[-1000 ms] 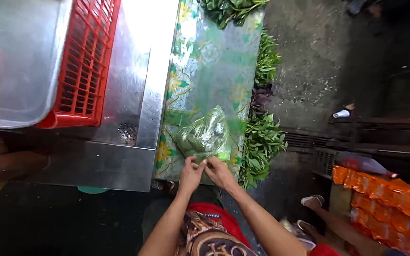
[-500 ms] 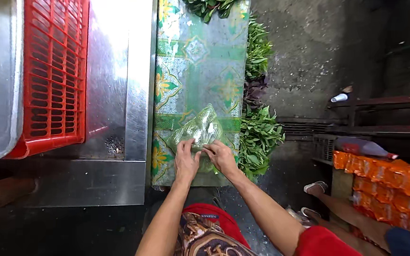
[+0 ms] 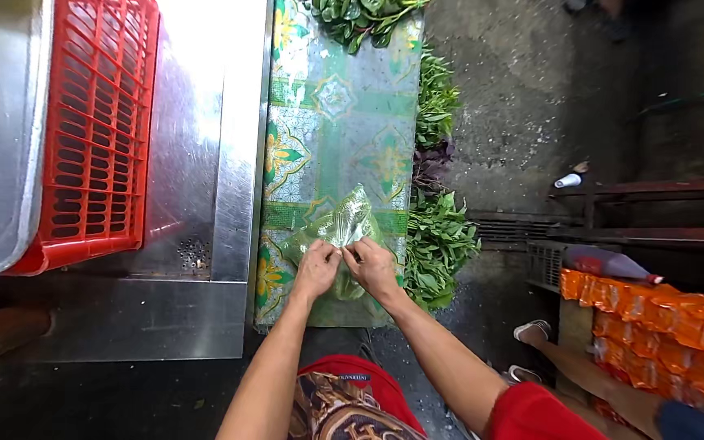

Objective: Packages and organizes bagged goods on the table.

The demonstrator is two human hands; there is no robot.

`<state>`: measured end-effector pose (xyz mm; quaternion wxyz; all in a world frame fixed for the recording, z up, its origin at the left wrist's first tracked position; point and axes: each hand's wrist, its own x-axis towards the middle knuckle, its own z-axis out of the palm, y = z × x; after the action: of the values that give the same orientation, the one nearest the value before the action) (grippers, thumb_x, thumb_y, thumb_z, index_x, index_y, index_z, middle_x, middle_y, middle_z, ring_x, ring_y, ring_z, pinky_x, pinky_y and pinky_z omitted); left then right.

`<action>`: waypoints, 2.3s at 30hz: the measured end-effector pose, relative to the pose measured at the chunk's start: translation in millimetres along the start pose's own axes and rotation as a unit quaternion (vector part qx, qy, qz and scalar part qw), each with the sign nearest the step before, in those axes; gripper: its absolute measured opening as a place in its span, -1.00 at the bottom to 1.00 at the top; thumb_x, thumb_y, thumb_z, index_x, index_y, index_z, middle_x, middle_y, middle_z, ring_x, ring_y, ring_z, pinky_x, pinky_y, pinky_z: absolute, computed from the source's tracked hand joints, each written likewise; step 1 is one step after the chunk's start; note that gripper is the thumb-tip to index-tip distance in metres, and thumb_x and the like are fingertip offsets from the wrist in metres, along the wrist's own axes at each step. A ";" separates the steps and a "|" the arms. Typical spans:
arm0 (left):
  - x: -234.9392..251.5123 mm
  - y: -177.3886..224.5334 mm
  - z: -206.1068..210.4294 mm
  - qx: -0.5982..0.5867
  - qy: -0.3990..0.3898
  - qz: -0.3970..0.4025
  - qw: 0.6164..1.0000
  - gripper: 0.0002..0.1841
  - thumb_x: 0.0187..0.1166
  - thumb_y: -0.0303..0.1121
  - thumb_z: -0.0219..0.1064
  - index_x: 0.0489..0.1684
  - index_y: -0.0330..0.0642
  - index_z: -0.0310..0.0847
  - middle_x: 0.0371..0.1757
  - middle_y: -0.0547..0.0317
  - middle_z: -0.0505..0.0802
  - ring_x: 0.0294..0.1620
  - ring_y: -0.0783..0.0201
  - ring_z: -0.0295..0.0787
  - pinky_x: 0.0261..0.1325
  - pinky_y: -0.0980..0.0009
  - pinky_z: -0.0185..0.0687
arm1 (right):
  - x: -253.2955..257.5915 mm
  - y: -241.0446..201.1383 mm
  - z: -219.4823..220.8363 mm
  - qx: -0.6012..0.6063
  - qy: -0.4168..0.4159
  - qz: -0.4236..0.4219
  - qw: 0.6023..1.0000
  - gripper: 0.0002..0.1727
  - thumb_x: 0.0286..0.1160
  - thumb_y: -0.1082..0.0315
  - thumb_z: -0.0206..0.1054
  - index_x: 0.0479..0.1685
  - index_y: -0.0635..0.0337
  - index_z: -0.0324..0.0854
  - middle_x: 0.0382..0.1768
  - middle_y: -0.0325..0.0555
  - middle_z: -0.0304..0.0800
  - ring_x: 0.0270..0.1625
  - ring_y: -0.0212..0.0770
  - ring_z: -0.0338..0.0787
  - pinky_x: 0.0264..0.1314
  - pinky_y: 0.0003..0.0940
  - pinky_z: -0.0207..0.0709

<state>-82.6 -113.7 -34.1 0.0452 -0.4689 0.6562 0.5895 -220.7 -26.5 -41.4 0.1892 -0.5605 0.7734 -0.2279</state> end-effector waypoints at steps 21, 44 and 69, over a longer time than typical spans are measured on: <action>-102.8 -98.4 62.8 0.124 -0.092 -0.087 0.984 -0.45 0.83 0.08 0.01 -0.10 -0.22 0.77 0.00 -0.07 0.80 0.17 -0.01 0.75 0.35 0.00 0.60 | 60.7 81.8 12.6 -0.011 0.051 0.219 0.974 -0.70 0.71 0.26 0.27 -0.11 0.39 0.71 -0.02 0.26 0.73 0.03 0.21 0.79 0.12 0.15 0.67; -142.4 -43.2 10.2 0.128 -0.140 -0.047 0.981 -0.49 0.80 0.00 0.09 0.65 0.08 0.51 0.60 0.03 0.65 0.66 0.07 0.49 0.73 -0.01 0.31 | 28.2 4.9 17.4 -0.134 -0.180 0.039 0.974 -0.14 0.38 -0.03 0.54 0.76 -0.11 0.37 0.55 0.22 0.54 0.19 0.25 0.83 0.10 0.19 0.75; -180.9 -51.7 -31.8 -0.161 0.050 -0.007 0.986 -0.45 0.69 -0.05 0.32 0.58 -0.15 0.54 0.42 -0.08 0.77 0.30 0.06 0.80 0.45 0.02 0.64 | -21.7 -18.4 -49.0 0.213 -0.085 -0.008 0.973 -0.63 0.72 0.26 0.19 0.11 0.38 0.79 0.34 0.24 0.74 0.45 0.05 0.70 0.59 0.02 0.49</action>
<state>68.3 -31.0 48.5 -0.0594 -0.5035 0.5511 0.6627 -226.7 -3.9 10.3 0.3670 -0.5311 0.6835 -0.3405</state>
